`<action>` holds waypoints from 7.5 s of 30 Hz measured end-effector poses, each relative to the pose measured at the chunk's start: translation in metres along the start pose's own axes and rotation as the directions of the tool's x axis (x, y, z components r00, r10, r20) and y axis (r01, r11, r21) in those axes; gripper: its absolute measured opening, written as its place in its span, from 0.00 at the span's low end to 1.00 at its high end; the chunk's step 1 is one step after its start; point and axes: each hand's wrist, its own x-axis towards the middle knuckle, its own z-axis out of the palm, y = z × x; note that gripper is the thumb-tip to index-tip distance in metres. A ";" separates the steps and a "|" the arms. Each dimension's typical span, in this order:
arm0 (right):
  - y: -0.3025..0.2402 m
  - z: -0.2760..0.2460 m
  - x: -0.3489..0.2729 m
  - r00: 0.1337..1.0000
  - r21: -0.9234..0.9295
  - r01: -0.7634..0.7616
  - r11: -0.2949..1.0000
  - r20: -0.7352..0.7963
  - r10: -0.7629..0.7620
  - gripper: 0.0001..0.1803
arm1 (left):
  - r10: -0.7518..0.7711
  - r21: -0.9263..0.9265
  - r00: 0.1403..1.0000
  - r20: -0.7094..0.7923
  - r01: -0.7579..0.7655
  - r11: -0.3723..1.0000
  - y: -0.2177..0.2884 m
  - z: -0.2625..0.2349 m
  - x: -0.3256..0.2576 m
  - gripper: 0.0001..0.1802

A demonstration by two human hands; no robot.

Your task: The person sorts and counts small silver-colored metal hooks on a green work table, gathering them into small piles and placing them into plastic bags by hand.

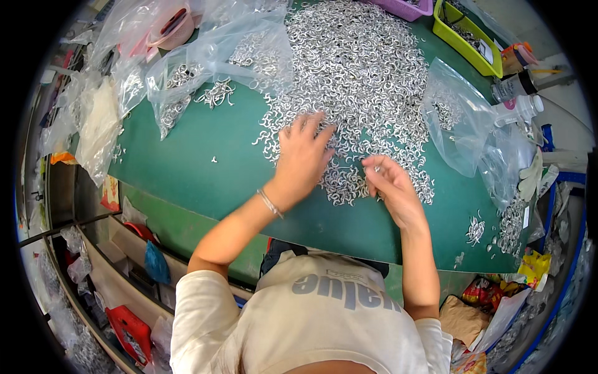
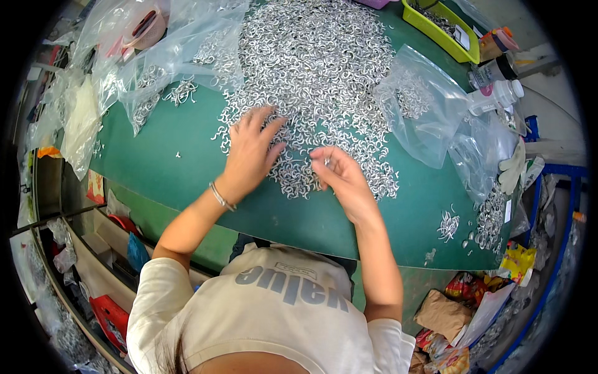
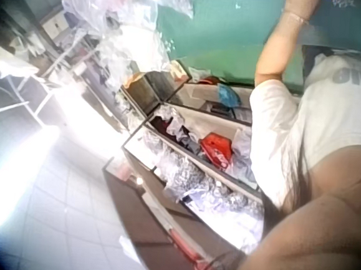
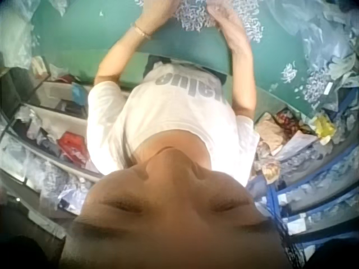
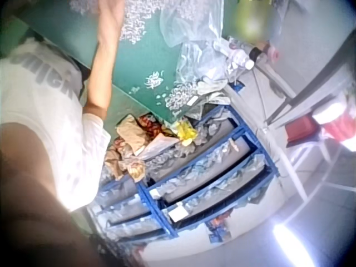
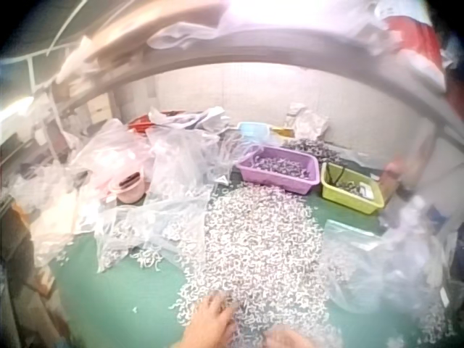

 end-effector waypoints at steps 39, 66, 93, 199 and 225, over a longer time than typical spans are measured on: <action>0.001 0.053 0.010 0.955 0.176 0.297 0.938 -0.063 -0.291 0.13 | -0.074 -0.554 0.664 0.744 0.551 -0.624 0.003 -0.003 -0.017 0.15; 0.010 0.019 0.011 0.833 -0.859 0.489 0.153 0.408 -0.374 0.23 | -0.475 -0.822 0.686 0.550 0.347 -0.451 -0.017 -0.039 -0.055 0.15; 0.013 0.038 0.072 0.747 -0.861 0.507 0.027 0.424 -0.511 0.22 | -0.162 0.010 0.986 0.031 0.162 0.987 -0.040 -0.012 0.011 0.09; 0.016 -0.002 0.004 0.995 0.279 -0.009 0.960 -0.095 0.037 0.12 | 0.014 -0.047 0.989 0.146 -0.008 0.999 -0.009 -0.019 -0.022 0.10; 0.013 -0.016 -0.002 0.980 0.007 0.117 0.993 -0.161 -0.114 0.11 | -0.102 -0.340 0.991 0.085 0.125 0.932 -0.001 0.011 0.010 0.06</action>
